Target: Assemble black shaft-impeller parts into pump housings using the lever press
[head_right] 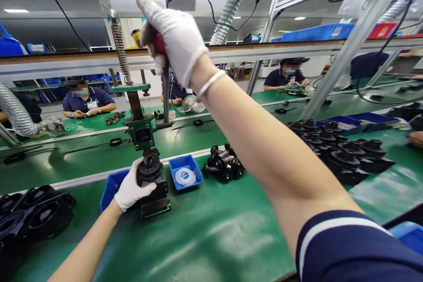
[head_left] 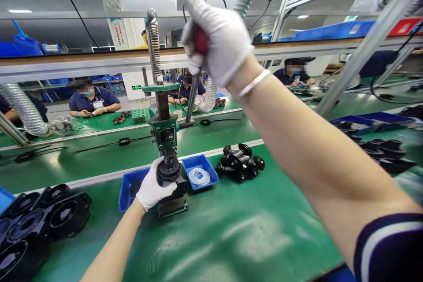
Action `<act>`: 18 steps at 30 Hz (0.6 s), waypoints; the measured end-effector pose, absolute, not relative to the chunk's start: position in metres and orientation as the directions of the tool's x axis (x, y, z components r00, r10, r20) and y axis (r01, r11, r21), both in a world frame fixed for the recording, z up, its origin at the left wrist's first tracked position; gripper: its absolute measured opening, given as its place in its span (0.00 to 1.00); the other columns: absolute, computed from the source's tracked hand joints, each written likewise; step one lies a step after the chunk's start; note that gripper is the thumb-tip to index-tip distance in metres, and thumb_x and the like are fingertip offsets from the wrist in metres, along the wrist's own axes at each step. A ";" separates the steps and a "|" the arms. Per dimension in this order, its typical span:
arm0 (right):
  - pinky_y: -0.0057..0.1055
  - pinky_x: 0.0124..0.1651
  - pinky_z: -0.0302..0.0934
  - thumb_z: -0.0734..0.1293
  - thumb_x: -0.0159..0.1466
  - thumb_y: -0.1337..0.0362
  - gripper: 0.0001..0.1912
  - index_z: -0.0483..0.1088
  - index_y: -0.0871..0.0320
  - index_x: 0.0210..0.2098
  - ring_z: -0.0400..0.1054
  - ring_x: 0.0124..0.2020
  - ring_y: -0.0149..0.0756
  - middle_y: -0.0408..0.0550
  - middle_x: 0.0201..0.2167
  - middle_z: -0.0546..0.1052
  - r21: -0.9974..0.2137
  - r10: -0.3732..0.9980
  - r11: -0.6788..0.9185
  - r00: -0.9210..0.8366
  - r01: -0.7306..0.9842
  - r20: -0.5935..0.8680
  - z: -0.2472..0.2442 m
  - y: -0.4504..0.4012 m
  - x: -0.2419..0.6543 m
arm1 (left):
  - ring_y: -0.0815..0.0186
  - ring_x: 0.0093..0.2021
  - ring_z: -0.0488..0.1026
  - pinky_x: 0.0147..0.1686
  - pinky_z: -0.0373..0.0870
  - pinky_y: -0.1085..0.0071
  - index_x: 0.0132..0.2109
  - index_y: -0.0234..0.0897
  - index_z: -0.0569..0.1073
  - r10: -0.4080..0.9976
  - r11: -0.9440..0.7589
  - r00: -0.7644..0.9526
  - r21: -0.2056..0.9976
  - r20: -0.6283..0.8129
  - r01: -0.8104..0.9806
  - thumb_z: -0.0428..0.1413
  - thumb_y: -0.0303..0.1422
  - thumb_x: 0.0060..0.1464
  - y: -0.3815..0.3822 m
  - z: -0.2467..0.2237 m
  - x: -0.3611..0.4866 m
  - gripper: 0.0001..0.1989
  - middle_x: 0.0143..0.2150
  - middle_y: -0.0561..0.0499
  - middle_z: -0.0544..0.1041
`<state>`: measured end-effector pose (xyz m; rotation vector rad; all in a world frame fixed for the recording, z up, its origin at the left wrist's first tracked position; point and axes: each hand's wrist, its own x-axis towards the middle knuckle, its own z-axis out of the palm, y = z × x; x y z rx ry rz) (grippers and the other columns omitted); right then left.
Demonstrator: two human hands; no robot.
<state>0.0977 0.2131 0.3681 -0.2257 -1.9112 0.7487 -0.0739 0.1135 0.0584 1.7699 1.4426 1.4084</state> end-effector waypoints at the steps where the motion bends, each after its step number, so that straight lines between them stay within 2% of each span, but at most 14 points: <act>1: 0.27 0.14 0.58 0.57 0.66 0.38 0.29 0.63 0.55 0.23 0.55 0.14 0.25 0.37 0.17 0.62 -0.507 0.409 0.837 -0.382 -0.205 0.829 0.353 0.192 0.109 | 0.51 0.57 0.71 0.61 0.64 0.50 0.60 0.32 0.55 0.906 -0.348 -0.071 0.828 0.418 0.440 0.62 0.38 0.42 0.115 0.058 -0.074 0.41 0.56 0.36 0.73; 2: 0.28 0.15 0.57 0.58 0.68 0.43 0.26 0.63 0.55 0.23 0.56 0.15 0.25 0.38 0.19 0.64 -0.441 0.398 0.876 -0.224 -0.196 0.890 0.335 0.170 0.122 | 0.51 0.57 0.71 0.61 0.63 0.50 0.60 0.32 0.55 0.907 -0.345 -0.072 0.829 0.415 0.440 0.62 0.38 0.41 0.115 0.057 -0.074 0.41 0.56 0.36 0.72; 3: 0.30 0.17 0.59 0.59 0.69 0.47 0.23 0.64 0.54 0.24 0.60 0.16 0.27 0.39 0.21 0.67 -0.442 0.410 0.878 -0.188 -0.184 0.893 0.318 0.150 0.133 | 0.51 0.57 0.71 0.61 0.63 0.50 0.60 0.33 0.55 0.908 -0.342 -0.074 0.830 0.413 0.440 0.63 0.38 0.41 0.116 0.058 -0.075 0.41 0.56 0.37 0.72; 5: 0.32 0.18 0.61 0.58 0.69 0.46 0.26 0.62 0.52 0.19 0.62 0.16 0.31 0.40 0.18 0.65 -0.463 0.450 0.873 -0.114 -0.152 0.886 0.292 0.123 0.149 | 0.51 0.57 0.71 0.61 0.63 0.50 0.59 0.34 0.55 0.910 -0.333 -0.076 0.830 0.407 0.448 0.63 0.38 0.41 0.115 0.059 -0.076 0.41 0.56 0.38 0.73; 7: 0.31 0.17 0.61 0.59 0.69 0.46 0.26 0.63 0.52 0.18 0.62 0.16 0.32 0.40 0.17 0.65 -0.468 0.460 0.867 -0.087 -0.173 0.884 0.283 0.117 0.152 | 0.51 0.57 0.72 0.60 0.63 0.50 0.58 0.35 0.56 0.913 -0.324 -0.075 0.826 0.400 0.460 0.64 0.39 0.41 0.114 0.061 -0.077 0.39 0.55 0.39 0.73; 11: 0.27 0.15 0.60 0.61 0.69 0.53 0.23 0.65 0.55 0.20 0.59 0.14 0.26 0.39 0.19 0.68 -0.422 0.407 0.868 -0.114 -0.262 0.906 0.285 0.127 0.144 | 0.50 0.57 0.71 0.60 0.63 0.49 0.58 0.36 0.57 0.913 -0.317 -0.070 0.808 0.401 0.496 0.64 0.40 0.42 0.113 0.062 -0.079 0.39 0.56 0.39 0.73; 15: 0.28 0.19 0.65 0.60 0.70 0.55 0.23 0.64 0.52 0.19 0.63 0.15 0.30 0.39 0.15 0.66 -0.415 0.446 0.878 0.094 -0.239 0.890 0.259 0.115 0.145 | 0.51 0.57 0.72 0.60 0.64 0.50 0.59 0.36 0.57 0.898 -0.334 -0.071 0.776 0.435 0.535 0.64 0.40 0.42 0.115 0.059 -0.082 0.39 0.55 0.40 0.73; 18: 0.26 0.22 0.69 0.62 0.68 0.55 0.19 0.67 0.51 0.21 0.66 0.17 0.29 0.37 0.16 0.68 -0.369 0.404 0.895 0.106 -0.249 0.908 0.257 0.110 0.145 | 0.51 0.57 0.71 0.60 0.64 0.51 0.59 0.36 0.58 0.897 -0.332 -0.063 0.762 0.437 0.557 0.65 0.41 0.42 0.116 0.057 -0.086 0.39 0.55 0.40 0.73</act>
